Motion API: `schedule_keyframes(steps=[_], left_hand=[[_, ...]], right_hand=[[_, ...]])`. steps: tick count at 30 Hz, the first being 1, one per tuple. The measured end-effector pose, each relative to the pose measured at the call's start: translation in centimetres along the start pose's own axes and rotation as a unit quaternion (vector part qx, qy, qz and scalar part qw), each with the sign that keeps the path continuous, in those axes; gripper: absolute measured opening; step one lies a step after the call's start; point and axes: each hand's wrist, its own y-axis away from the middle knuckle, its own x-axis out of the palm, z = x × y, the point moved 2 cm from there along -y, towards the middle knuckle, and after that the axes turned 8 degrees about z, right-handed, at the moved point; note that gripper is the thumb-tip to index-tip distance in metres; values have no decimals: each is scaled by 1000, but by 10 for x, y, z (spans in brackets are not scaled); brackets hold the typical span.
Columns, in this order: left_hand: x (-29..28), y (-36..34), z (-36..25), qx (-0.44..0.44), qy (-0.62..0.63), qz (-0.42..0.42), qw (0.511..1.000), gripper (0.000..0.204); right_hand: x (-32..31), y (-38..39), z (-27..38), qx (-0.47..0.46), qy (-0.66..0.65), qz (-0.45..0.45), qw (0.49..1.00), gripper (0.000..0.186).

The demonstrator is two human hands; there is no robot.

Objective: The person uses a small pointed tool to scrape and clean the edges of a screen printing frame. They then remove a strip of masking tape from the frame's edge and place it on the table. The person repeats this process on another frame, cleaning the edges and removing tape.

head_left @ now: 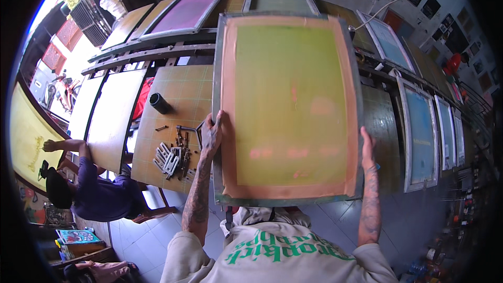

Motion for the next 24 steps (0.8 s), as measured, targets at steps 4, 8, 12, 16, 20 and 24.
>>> schedule_keyframes(steps=[4, 8, 12, 16, 20, 24], left_hand=[[-4, -1, 33, 2, -36, 19, 999, 49], [0, -16, 68, -9, -37, 47, 998, 52], [-5, -27, 87, -10, -48, 77, 996, 51], [4, -19, 68, -1, -70, 68, 995, 50], [6, -14, 55, -12, -111, 62, 992, 49], [-12, -5, 70, 1, -57, 93, 994, 51]], right_hand=[[25, 25, -58, 34, -7, 14, 999, 60], [29, 19, -82, 55, 44, 25, 997, 59], [28, 14, -101, 61, 80, 18, 995, 50], [26, 8, -117, -2, 93, 21, 995, 49], [24, 7, -124, -32, 127, 11, 991, 47], [26, 8, -119, 20, 98, 33, 994, 44]])
